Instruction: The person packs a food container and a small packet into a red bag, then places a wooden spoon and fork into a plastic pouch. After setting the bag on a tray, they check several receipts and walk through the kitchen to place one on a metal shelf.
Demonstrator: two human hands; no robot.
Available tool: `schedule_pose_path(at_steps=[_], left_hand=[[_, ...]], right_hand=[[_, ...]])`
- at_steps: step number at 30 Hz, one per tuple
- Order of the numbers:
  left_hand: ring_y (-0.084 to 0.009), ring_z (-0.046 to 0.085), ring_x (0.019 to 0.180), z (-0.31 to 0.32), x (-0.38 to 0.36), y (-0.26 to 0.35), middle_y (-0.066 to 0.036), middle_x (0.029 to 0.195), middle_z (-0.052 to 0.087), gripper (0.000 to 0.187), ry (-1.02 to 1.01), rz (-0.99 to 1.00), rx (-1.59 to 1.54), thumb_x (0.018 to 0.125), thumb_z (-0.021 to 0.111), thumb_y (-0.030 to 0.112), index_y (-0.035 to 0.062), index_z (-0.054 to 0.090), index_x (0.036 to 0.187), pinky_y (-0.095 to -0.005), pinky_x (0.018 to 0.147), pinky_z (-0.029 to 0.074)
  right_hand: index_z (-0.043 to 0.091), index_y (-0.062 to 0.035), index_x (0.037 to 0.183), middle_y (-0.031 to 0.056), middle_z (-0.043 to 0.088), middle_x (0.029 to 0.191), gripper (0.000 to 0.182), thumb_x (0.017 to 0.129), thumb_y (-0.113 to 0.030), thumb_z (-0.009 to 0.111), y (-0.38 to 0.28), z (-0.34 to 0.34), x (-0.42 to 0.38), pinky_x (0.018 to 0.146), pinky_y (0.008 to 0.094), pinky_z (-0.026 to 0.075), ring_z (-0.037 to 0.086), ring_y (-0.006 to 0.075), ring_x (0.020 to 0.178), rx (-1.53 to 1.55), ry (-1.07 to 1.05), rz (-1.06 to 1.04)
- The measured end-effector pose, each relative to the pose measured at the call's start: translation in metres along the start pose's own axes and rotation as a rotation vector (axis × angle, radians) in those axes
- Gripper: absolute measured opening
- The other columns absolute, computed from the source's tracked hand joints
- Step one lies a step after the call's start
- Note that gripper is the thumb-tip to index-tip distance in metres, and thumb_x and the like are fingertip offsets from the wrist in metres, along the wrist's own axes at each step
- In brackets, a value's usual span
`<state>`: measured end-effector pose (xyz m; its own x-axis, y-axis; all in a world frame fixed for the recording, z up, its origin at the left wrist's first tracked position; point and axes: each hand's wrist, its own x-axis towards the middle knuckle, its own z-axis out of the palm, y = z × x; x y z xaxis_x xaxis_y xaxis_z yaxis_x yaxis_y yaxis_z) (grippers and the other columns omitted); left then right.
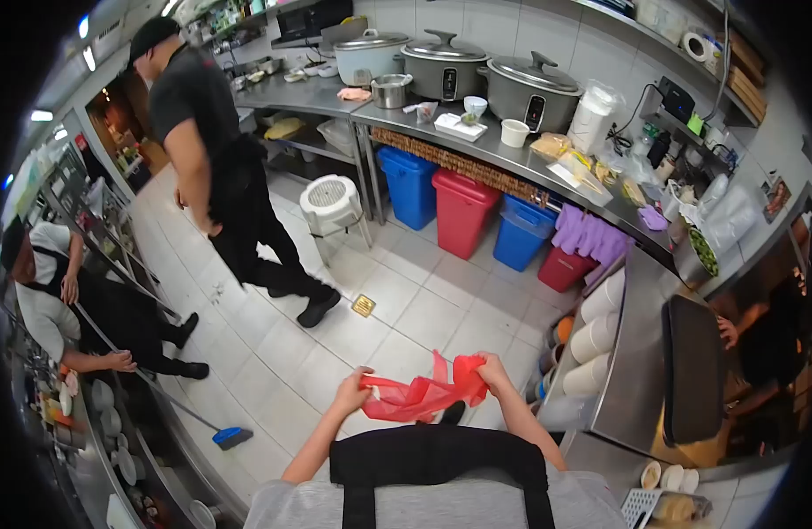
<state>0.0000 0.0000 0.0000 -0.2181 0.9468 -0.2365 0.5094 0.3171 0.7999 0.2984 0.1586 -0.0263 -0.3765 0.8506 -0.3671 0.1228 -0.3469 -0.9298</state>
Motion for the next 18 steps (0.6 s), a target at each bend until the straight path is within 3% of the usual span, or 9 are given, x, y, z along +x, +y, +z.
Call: schedule_pose_path(at_steps=[2,3,5,7,9,11,13,16,18], left_hand=[[-0.0194,0.061,0.070,0.010,-0.001,0.018,-0.010,0.079,0.063,0.038,-0.093,0.056,-0.031,0.070,0.062,0.009,0.0050,0.054,0.107,-0.0307,0.062,0.047],[-0.0164,0.060,0.069,0.014,0.034,0.053,-0.010,0.079,0.063,0.033,-0.163,0.094,0.012,0.071,0.063,0.010,0.0043,0.057,0.103,-0.0298,0.062,0.047],[-0.0149,0.059,0.069,0.044,0.062,0.055,-0.010,0.080,0.063,0.028,-0.268,0.052,-0.071,0.072,0.063,0.010,0.0035,0.059,0.099,-0.0288,0.063,0.046],[-0.0134,0.059,0.069,0.063,0.080,0.080,-0.010,0.081,0.063,0.024,-0.378,0.017,-0.187,0.073,0.063,0.011,0.0026,0.061,0.095,-0.0277,0.064,0.046],[-0.0149,0.059,0.071,0.069,0.091,0.103,-0.009,0.081,0.064,0.016,-0.267,-0.135,-0.182,0.076,0.061,0.012,0.0006,0.064,0.088,-0.0267,0.067,0.046],[-0.0179,0.059,0.081,0.086,0.113,0.087,-0.010,0.092,0.063,0.025,-0.310,-0.086,-0.364,0.082,0.055,0.016,0.0005,0.059,0.100,-0.0298,0.073,0.047],[-0.0222,0.057,0.091,0.074,0.130,0.128,-0.012,0.100,0.059,0.029,-0.094,-0.311,-1.335,0.086,0.047,0.019,0.0021,0.052,0.109,-0.0372,0.078,0.048],[-0.0254,0.055,0.096,0.058,0.183,0.127,-0.014,0.105,0.055,0.029,0.027,-0.573,-1.651,0.088,0.042,0.021,0.0025,0.048,0.109,-0.0429,0.082,0.047],[-0.0251,0.056,0.094,0.051,0.207,0.159,-0.013,0.102,0.056,0.026,0.056,-0.577,-1.547,0.088,0.043,0.021,0.0029,0.049,0.105,-0.0427,0.082,0.046]], right_hand=[[0.064,-0.0074,0.078,0.0096,0.064,0.075,0.011,0.068,-0.011,0.058,0.005,0.013,0.009,0.060,0.0324,0.048,0.061,0.0223,0.066,-0.280,0.017,0.027],[0.064,-0.0074,0.078,0.0096,0.064,0.075,0.011,0.068,-0.011,0.058,-0.009,-0.003,0.045,0.060,0.0324,0.048,0.061,0.0223,0.066,-0.206,-0.008,0.020],[0.062,-0.0034,0.075,0.0144,0.063,0.070,0.016,0.064,-0.016,0.061,-0.028,-0.029,0.060,0.059,0.0329,0.047,0.062,0.0237,0.066,-0.596,0.118,-0.086],[0.061,-0.0011,0.074,0.0179,0.061,0.069,0.024,0.061,-0.020,0.063,-0.038,-0.058,0.082,0.060,0.0340,0.047,0.062,0.0265,0.067,-0.680,0.195,-0.051],[0.061,-0.0011,0.075,0.0190,0.061,0.070,0.026,0.062,-0.023,0.062,-0.045,-0.083,0.098,0.062,0.0356,0.047,0.061,0.0306,0.069,-0.708,0.255,-0.085],[0.062,-0.0020,0.074,0.0181,0.061,0.070,0.025,0.062,-0.025,0.063,-0.052,-0.103,0.111,0.062,0.0363,0.047,0.061,0.0311,0.069,-0.719,0.296,-0.075],[0.061,-0.0024,0.074,0.0182,0.061,0.071,0.024,0.064,-0.025,0.063,-0.066,-0.119,0.124,0.062,0.0372,0.047,0.061,0.0321,0.071,-0.751,0.296,-0.089],[0.060,-0.0023,0.075,0.0188,0.060,0.072,0.020,0.066,-0.020,0.060,-0.073,-0.127,0.141,0.062,0.0389,0.046,0.060,0.0336,0.074,-0.896,0.286,-0.089],[0.060,-0.0022,0.076,0.0192,0.060,0.073,0.017,0.066,-0.016,0.058,-0.066,-0.134,0.164,0.062,0.0397,0.045,0.059,0.0347,0.075,-0.887,0.248,-0.145]])
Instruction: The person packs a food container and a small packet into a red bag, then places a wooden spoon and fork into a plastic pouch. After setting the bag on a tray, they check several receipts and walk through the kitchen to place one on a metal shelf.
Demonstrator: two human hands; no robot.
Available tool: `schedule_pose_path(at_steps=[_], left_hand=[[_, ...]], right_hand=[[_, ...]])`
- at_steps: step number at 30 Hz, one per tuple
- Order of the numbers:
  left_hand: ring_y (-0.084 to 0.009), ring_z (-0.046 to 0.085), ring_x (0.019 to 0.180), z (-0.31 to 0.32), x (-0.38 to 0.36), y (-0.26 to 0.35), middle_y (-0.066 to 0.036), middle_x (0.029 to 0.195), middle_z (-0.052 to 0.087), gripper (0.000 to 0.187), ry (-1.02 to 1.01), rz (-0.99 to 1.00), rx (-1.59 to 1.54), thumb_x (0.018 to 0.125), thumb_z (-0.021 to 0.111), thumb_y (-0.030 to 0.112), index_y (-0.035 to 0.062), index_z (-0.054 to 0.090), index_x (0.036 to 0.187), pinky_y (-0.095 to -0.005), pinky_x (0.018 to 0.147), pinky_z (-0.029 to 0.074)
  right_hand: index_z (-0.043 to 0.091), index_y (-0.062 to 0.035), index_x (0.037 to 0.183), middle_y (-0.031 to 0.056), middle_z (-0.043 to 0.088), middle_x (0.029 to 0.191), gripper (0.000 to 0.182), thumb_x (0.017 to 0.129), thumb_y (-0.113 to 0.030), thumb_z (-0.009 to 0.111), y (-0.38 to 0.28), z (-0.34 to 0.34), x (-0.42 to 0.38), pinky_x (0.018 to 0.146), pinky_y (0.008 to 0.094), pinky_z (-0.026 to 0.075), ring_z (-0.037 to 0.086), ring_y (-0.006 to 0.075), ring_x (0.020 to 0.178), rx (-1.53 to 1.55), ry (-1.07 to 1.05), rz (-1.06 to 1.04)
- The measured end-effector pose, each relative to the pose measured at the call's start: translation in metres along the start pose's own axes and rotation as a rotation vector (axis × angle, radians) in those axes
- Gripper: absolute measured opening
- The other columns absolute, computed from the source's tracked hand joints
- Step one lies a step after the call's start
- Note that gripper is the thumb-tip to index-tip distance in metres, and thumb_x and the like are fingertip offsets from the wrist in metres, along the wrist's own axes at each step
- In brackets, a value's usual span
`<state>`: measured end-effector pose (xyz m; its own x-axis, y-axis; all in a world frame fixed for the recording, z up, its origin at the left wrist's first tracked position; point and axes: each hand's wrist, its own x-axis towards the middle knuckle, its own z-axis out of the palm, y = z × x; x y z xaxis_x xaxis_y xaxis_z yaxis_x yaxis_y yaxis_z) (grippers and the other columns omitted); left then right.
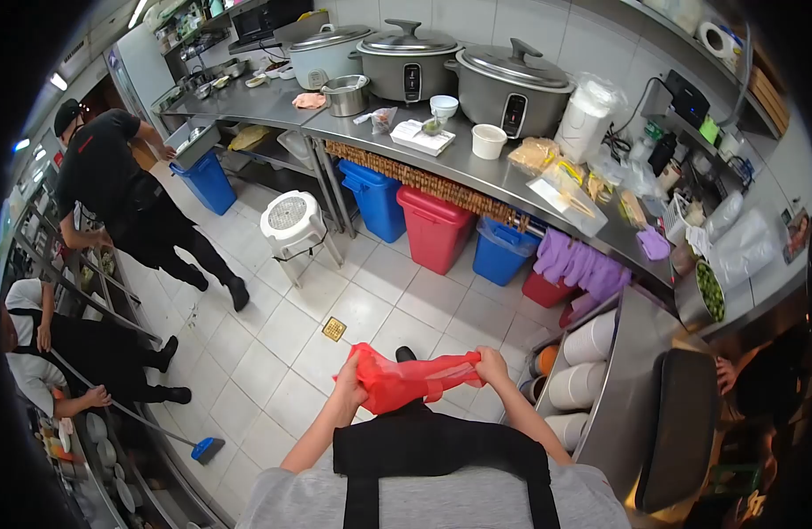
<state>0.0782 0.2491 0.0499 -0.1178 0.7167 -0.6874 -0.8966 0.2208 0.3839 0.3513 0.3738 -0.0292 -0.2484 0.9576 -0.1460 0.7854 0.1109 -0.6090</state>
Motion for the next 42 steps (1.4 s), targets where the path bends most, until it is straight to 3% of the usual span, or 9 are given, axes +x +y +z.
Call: schedule_pose_path(at_steps=[9,13,19,23,28,33,35,37,42], left_hand=[[-0.0112,0.055,0.083,0.060,0.099,0.074,-0.007,0.094,0.061,0.038,-0.654,0.180,1.362,0.068,0.063,0.006,0.0008,0.055,0.105,-0.0260,0.075,0.045],[-0.0156,0.060,0.074,0.053,0.151,0.101,-0.007,0.079,0.064,0.035,-0.199,0.327,1.699,0.071,0.065,0.019,0.0026,0.058,0.102,-0.0299,0.069,0.048],[-0.0209,0.061,0.081,0.088,0.165,0.121,-0.008,0.095,0.061,0.026,-0.012,0.274,0.753,0.083,0.053,0.020,0.0030,0.055,0.103,-0.0309,0.071,0.049],[-0.0190,0.059,0.088,0.092,0.173,0.152,-0.009,0.100,0.059,0.022,-0.074,0.291,-0.155,0.086,0.047,0.015,0.0053,0.050,0.106,-0.0341,0.075,0.050],[-0.0272,0.056,0.095,0.112,0.157,0.199,-0.014,0.101,0.057,0.028,-0.093,0.398,-0.458,0.089,0.033,0.015,-0.0026,0.048,0.103,-0.0389,0.088,0.043],[-0.0239,0.057,0.091,0.147,0.160,0.225,-0.012,0.100,0.058,0.028,-0.102,0.429,-0.403,0.084,0.039,0.015,-0.0013,0.049,0.104,-0.0351,0.081,0.045],[-0.0212,0.057,0.089,0.152,0.162,0.244,-0.010,0.098,0.058,0.028,-0.138,0.490,-0.302,0.081,0.044,0.014,-0.0006,0.050,0.104,-0.0323,0.079,0.046],[-0.0141,0.056,0.081,0.150,0.157,0.260,-0.006,0.091,0.058,0.028,0.090,0.648,0.645,0.076,0.053,0.009,0.0012,0.051,0.102,-0.0274,0.072,0.046],[-0.0109,0.055,0.076,0.099,0.183,0.278,-0.003,0.083,0.057,0.021,0.569,0.626,0.569,0.079,0.053,0.010,0.0027,0.053,0.099,-0.0253,0.065,0.046]], right_hand=[[0.059,-0.0014,0.076,0.0093,0.061,0.070,0.012,0.068,0.001,0.051,0.025,-0.059,0.139,0.059,0.0305,0.045,0.058,0.0215,0.065,0.439,0.173,0.094],[0.056,-0.0024,0.089,0.0071,0.059,0.083,0.021,0.071,0.006,0.048,0.014,-0.050,0.180,0.065,0.0302,0.048,0.058,0.0169,0.074,1.048,-0.133,0.278],[0.055,-0.0020,0.091,0.0065,0.058,0.083,0.021,0.074,0.005,0.044,-0.066,0.000,0.261,0.066,0.0299,0.048,0.057,0.0162,0.075,1.299,-0.441,0.383],[0.059,0.0000,0.080,0.0046,0.056,0.070,0.013,0.076,-0.002,0.047,-0.108,0.038,0.309,0.060,0.0277,0.044,0.054,0.0132,0.071,0.716,-0.522,-0.039],[0.059,0.0026,0.081,0.0167,0.060,0.070,0.018,0.076,-0.012,0.051,-0.130,0.070,0.374,0.060,0.0348,0.044,0.059,0.0209,0.067,0.308,-0.441,-0.383],[0.058,0.0019,0.079,0.0092,0.061,0.070,0.013,0.078,-0.009,0.050,-0.183,0.079,0.450,0.061,0.0319,0.045,0.060,0.0196,0.069,0.142,-0.481,-0.525],[0.057,-0.0017,0.084,0.0080,0.062,0.076,0.010,0.081,-0.009,0.051,-0.199,0.083,0.484,0.062,0.0309,0.047,0.060,0.0187,0.072,0.765,-0.819,0.091],[0.055,-0.0020,0.095,0.0087,0.061,0.091,0.016,0.080,-0.007,0.056,-0.225,0.062,0.512,0.072,0.0329,0.050,0.061,0.0190,0.081,1.056,-0.995,0.144],[0.053,-0.0001,0.106,0.0092,0.059,0.100,0.029,0.078,-0.007,0.058,-0.299,-0.014,0.520,0.078,0.0304,0.048,0.059,0.0176,0.087,1.172,-1.435,0.038]])
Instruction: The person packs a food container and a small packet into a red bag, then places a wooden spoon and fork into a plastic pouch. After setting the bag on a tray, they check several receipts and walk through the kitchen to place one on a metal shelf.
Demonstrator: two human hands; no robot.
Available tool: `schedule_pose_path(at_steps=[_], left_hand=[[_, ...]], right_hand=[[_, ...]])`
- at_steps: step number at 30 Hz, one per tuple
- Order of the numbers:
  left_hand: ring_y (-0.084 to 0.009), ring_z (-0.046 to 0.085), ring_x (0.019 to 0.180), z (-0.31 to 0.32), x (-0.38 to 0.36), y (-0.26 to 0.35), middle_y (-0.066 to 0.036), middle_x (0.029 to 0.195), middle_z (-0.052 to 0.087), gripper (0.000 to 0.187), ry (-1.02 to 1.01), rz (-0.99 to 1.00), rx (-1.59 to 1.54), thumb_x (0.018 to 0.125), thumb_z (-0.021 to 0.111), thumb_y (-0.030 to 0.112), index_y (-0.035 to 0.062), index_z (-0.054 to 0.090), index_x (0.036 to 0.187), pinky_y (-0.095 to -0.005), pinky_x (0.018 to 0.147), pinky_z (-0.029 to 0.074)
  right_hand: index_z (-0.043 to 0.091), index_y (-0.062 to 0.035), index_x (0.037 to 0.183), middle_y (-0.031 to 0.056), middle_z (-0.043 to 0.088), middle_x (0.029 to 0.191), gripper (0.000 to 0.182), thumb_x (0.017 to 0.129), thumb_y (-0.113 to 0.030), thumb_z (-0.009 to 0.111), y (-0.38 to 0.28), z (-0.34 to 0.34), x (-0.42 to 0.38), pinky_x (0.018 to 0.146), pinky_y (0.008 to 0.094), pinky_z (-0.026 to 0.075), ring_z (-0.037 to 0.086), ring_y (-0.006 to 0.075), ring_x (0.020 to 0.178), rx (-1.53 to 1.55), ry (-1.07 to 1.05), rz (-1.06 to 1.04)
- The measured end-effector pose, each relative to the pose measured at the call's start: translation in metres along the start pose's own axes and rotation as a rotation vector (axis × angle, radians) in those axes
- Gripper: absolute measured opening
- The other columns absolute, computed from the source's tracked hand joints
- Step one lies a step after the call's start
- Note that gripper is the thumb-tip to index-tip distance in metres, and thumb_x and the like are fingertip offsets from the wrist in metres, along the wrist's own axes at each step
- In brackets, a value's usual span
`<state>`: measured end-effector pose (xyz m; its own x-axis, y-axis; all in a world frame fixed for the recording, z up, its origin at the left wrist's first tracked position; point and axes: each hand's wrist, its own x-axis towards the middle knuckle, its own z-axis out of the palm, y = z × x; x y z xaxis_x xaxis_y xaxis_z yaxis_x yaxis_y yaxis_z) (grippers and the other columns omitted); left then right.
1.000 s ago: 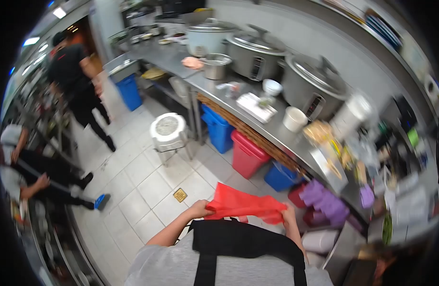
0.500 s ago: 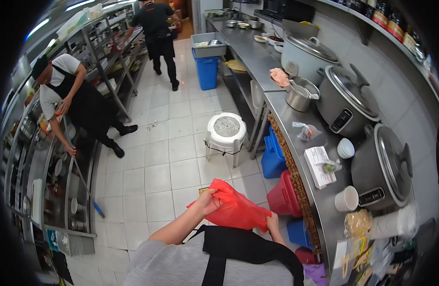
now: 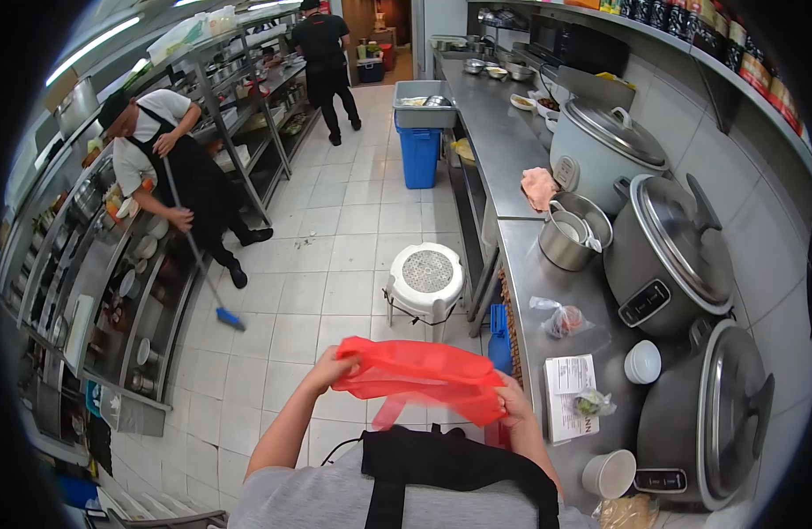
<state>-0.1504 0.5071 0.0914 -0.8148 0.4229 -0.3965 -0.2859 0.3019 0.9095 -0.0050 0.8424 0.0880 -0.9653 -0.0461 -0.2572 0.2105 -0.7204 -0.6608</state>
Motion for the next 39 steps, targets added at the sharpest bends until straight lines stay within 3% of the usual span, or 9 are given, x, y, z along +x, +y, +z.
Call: schedule_pose_path(at_steps=[3,7,9,14,19,23,33,35,39], left_hand=[[-0.0146,0.057,0.083,0.026,-0.007,0.031,-0.006,0.092,0.057,0.020,0.287,0.053,-0.632,0.085,0.046,0.014,0.0035,0.051,0.102,-0.0288,0.069,0.049],[-0.0182,0.058,0.088,0.029,-0.014,0.058,-0.010,0.101,0.056,0.023,0.146,-0.057,-0.946,0.088,0.040,0.014,0.0012,0.048,0.106,-0.0317,0.072,0.050],[-0.0183,0.059,0.086,0.018,-0.010,0.055,-0.010,0.100,0.057,0.024,0.007,-0.076,-0.913,0.087,0.043,0.013,-0.0002,0.049,0.105,-0.0315,0.072,0.050],[-0.0193,0.060,0.080,0.012,0.024,0.053,-0.010,0.093,0.060,0.024,-0.203,-0.173,-0.689,0.083,0.049,0.014,-0.0006,0.052,0.102,-0.0331,0.073,0.050],[-0.0255,0.054,0.101,0.017,0.057,0.053,-0.014,0.110,0.054,0.034,-0.222,0.001,-0.990,0.087,0.045,0.020,-0.0015,0.046,0.112,-0.0402,0.090,0.042],[-0.0270,0.049,0.108,0.035,0.096,0.054,-0.014,0.116,0.051,0.036,-0.424,0.007,-1.093,0.088,0.042,0.021,-0.0010,0.042,0.117,-0.0408,0.093,0.038],[-0.0280,0.053,0.097,0.029,0.124,0.091,-0.015,0.110,0.054,0.033,-0.356,0.154,-1.216,0.091,0.034,0.023,0.0002,0.047,0.110,-0.0411,0.088,0.042],[-0.0276,0.053,0.100,0.030,0.136,0.105,-0.015,0.111,0.053,0.035,-0.694,0.122,-1.388,0.091,0.032,0.025,0.0000,0.045,0.113,-0.0419,0.088,0.042],[-0.0265,0.051,0.104,0.055,0.141,0.136,-0.014,0.114,0.052,0.035,-0.747,0.150,-1.202,0.092,0.032,0.022,0.0000,0.042,0.118,-0.0394,0.088,0.044]], right_hand=[[0.054,0.0013,0.108,0.0061,0.059,0.099,0.035,0.076,-0.010,0.061,-0.004,0.021,0.004,0.075,0.0247,0.045,0.056,0.0112,0.084,-0.392,-0.234,0.250],[0.054,0.0006,0.100,0.0036,0.059,0.078,0.024,0.077,-0.008,0.059,0.004,0.009,0.028,0.061,0.0231,0.043,0.053,0.0087,0.066,-0.889,-0.349,0.443],[0.053,-0.0001,0.104,0.0062,0.059,0.086,0.028,0.077,-0.004,0.058,0.007,-0.008,0.035,0.066,0.0241,0.045,0.056,0.0108,0.074,-0.878,-0.233,0.448],[0.046,-0.0006,0.115,0.0135,0.053,0.115,0.035,0.081,-0.010,0.044,-0.004,-0.036,0.041,0.092,0.0438,0.039,0.050,0.0293,0.106,0.561,0.093,-0.007],[0.045,0.0015,0.115,0.0148,0.053,0.113,0.035,0.085,-0.015,0.042,-0.046,0.019,0.040,0.091,0.0420,0.041,0.051,0.0285,0.105,0.562,-0.008,-0.101],[0.047,0.0018,0.112,0.0136,0.055,0.111,0.033,0.088,-0.020,0.041,-0.051,-0.002,0.075,0.083,0.0356,0.046,0.057,0.0234,0.097,-0.229,0.173,-0.109],[0.048,0.0023,0.111,0.0142,0.056,0.110,0.034,0.085,-0.019,0.043,-0.025,0.017,0.043,0.096,0.0402,0.035,0.052,0.0256,0.103,0.786,0.008,-0.294],[0.048,0.0024,0.112,0.0149,0.055,0.111,0.035,0.085,-0.020,0.044,-0.023,0.012,0.035,0.095,0.0403,0.035,0.052,0.0266,0.104,0.719,-0.103,-0.227],[0.053,-0.0009,0.102,0.0087,0.057,0.099,0.024,0.086,-0.017,0.046,-0.010,-0.020,0.004,0.083,0.0288,0.042,0.055,0.0173,0.091,0.053,0.566,-0.238]])
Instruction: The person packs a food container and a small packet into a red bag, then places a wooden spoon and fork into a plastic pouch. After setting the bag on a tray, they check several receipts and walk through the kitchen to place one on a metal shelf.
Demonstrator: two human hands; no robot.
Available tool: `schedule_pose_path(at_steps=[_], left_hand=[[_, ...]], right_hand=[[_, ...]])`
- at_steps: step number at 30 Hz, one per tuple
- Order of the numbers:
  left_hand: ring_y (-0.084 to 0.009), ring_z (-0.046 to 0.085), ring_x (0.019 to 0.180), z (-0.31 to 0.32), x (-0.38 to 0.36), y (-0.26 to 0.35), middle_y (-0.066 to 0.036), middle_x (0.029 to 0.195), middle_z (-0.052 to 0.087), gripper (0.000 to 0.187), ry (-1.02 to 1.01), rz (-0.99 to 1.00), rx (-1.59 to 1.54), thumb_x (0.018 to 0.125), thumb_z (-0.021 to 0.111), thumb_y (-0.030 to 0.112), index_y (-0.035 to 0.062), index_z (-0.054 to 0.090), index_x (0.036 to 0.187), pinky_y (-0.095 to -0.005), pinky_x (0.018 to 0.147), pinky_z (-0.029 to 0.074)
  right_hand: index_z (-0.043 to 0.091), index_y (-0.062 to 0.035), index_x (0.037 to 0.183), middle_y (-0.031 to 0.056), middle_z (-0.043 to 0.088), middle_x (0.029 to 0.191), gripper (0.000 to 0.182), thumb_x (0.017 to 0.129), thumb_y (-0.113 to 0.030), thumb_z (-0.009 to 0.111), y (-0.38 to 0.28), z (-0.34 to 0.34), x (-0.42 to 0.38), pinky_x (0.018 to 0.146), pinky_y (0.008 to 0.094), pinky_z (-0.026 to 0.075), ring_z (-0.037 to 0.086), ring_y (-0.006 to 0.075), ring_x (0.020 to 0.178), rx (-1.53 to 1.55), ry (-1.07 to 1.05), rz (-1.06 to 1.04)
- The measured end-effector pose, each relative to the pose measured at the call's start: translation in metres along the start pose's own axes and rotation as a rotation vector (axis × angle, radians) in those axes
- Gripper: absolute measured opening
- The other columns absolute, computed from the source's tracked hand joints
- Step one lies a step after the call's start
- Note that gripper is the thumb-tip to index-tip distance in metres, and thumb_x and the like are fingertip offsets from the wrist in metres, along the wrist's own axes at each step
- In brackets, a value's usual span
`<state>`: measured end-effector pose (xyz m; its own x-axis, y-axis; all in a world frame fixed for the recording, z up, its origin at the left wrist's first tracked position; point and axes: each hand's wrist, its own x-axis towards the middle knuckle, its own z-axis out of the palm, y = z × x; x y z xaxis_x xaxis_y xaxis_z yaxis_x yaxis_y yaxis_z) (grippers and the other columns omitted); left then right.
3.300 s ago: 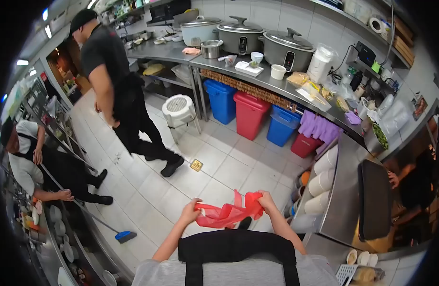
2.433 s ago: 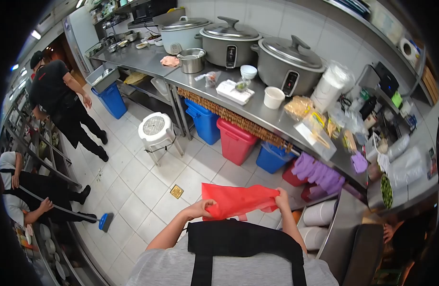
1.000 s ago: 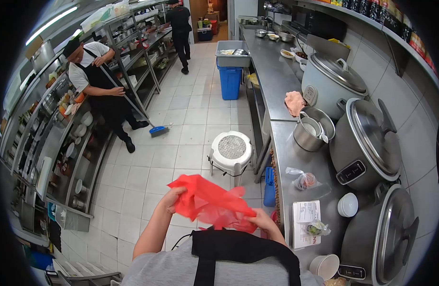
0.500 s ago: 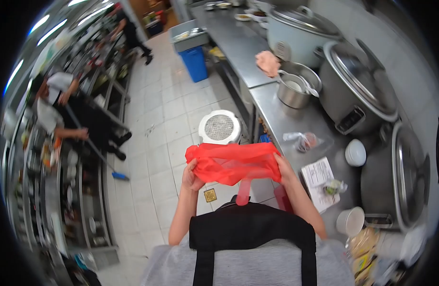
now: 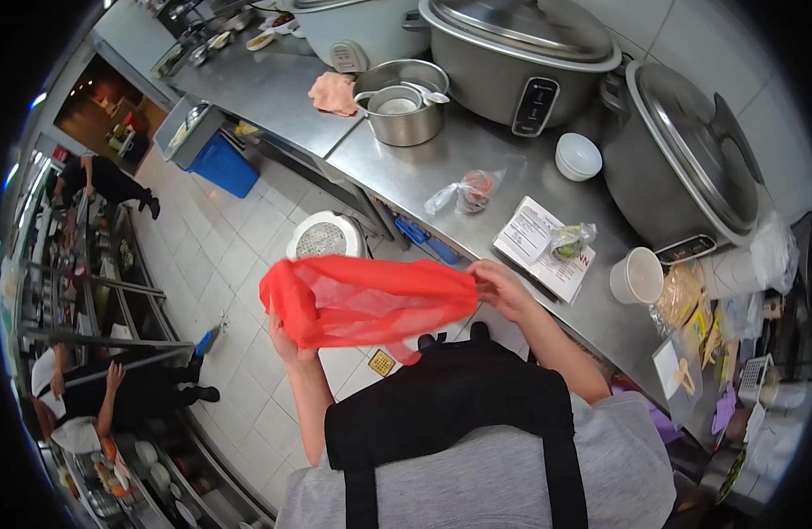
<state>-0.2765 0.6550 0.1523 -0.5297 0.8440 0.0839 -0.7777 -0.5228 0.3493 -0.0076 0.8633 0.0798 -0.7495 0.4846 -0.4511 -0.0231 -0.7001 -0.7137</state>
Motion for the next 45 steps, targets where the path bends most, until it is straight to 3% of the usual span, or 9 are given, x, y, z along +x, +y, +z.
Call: schedule_pose_path(at_steps=[8,13,16,22,24,27,31,39,45], left_hand=[[-0.0233,0.052,0.103,0.025,0.043,-0.069,-0.012,0.115,0.051,0.037,-0.030,-0.514,-0.015,0.092,0.035,0.024,-0.0006,0.040,0.119,-0.0352,0.087,0.044],[-0.0239,0.050,0.106,0.072,0.042,-0.082,-0.013,0.120,0.048,0.040,-0.130,-0.627,0.215,0.092,0.037,0.027,-0.0012,0.040,0.120,-0.0369,0.089,0.042],[-0.0261,0.050,0.106,0.063,0.051,-0.051,-0.016,0.116,0.050,0.041,-0.218,-0.607,0.597,0.089,0.044,0.026,-0.0021,0.040,0.119,-0.0379,0.089,0.042],[-0.0247,0.052,0.103,0.053,0.019,-0.095,-0.015,0.114,0.051,0.039,-0.081,-0.661,0.621,0.087,0.049,0.020,-0.0029,0.041,0.118,-0.0361,0.086,0.043],[-0.0242,0.052,0.103,0.065,0.015,-0.108,-0.015,0.114,0.051,0.038,-0.089,-0.632,0.635,0.088,0.049,0.019,-0.0030,0.041,0.118,-0.0358,0.086,0.044],[-0.0235,0.052,0.103,0.082,0.009,-0.127,-0.015,0.116,0.050,0.038,-0.079,-0.617,0.632,0.088,0.048,0.017,-0.0029,0.040,0.119,-0.0355,0.085,0.045],[-0.0226,0.053,0.101,0.102,-0.009,-0.155,-0.014,0.114,0.051,0.038,-0.037,-0.571,0.560,0.088,0.048,0.017,-0.0020,0.040,0.119,-0.0352,0.084,0.045],[-0.0247,0.052,0.101,0.139,-0.041,-0.205,-0.015,0.117,0.049,0.037,-0.045,-0.470,0.164,0.089,0.043,0.019,-0.0017,0.039,0.120,-0.0375,0.083,0.046],[-0.0308,0.050,0.105,0.149,-0.064,-0.152,-0.018,0.120,0.046,0.036,0.015,-0.069,0.184,0.090,0.035,0.016,-0.0033,0.038,0.120,-0.0415,0.089,0.043]], right_hand=[[0.050,-0.0020,0.107,0.0090,0.058,0.099,0.024,0.086,-0.011,0.042,-0.041,0.090,-0.044,0.083,0.0308,0.042,0.056,0.0210,0.091,-0.797,-0.167,-0.706],[0.049,-0.0046,0.113,0.0144,0.052,0.114,0.031,0.083,-0.012,0.044,0.069,0.040,0.033,0.092,0.0352,0.035,0.047,0.0282,0.108,-0.872,0.453,-0.373],[0.046,-0.0069,0.117,0.0146,0.051,0.115,0.034,0.084,-0.016,0.044,0.039,0.011,-0.041,0.094,0.0351,0.033,0.044,0.0273,0.111,-1.269,0.239,-0.499],[0.043,-0.0105,0.122,0.0123,0.052,0.115,0.039,0.084,-0.018,0.046,0.017,0.010,-0.126,0.092,0.0331,0.036,0.046,0.0270,0.110,-1.514,-0.110,0.327],[0.042,-0.0089,0.123,0.0118,0.055,0.112,0.040,0.084,-0.019,0.048,-0.020,0.004,-0.143,0.087,0.0323,0.041,0.052,0.0257,0.103,-1.381,-0.465,0.029],[0.047,-0.0021,0.115,0.0106,0.057,0.105,0.033,0.089,-0.022,0.044,-0.098,-0.008,-0.200,0.078,0.0294,0.044,0.056,0.0166,0.093,-0.427,-0.311,-0.454],[0.045,0.0003,0.116,0.0114,0.057,0.103,0.039,0.084,-0.022,0.052,-0.139,-0.124,-0.222,0.081,0.0326,0.044,0.057,0.0190,0.092,-0.609,0.741,-0.811],[0.034,0.0036,0.119,0.0180,0.054,0.097,0.049,0.072,0.001,0.046,-0.076,-0.202,-0.203,0.036,0.0230,0.046,0.059,0.0184,0.051,-0.196,0.771,-0.444],[0.041,0.0048,0.114,0.0158,0.056,0.097,0.043,0.071,0.001,0.045,-0.073,-0.261,-0.223,0.056,0.0282,0.050,0.060,0.0194,0.072,-1.025,0.931,-0.491]])
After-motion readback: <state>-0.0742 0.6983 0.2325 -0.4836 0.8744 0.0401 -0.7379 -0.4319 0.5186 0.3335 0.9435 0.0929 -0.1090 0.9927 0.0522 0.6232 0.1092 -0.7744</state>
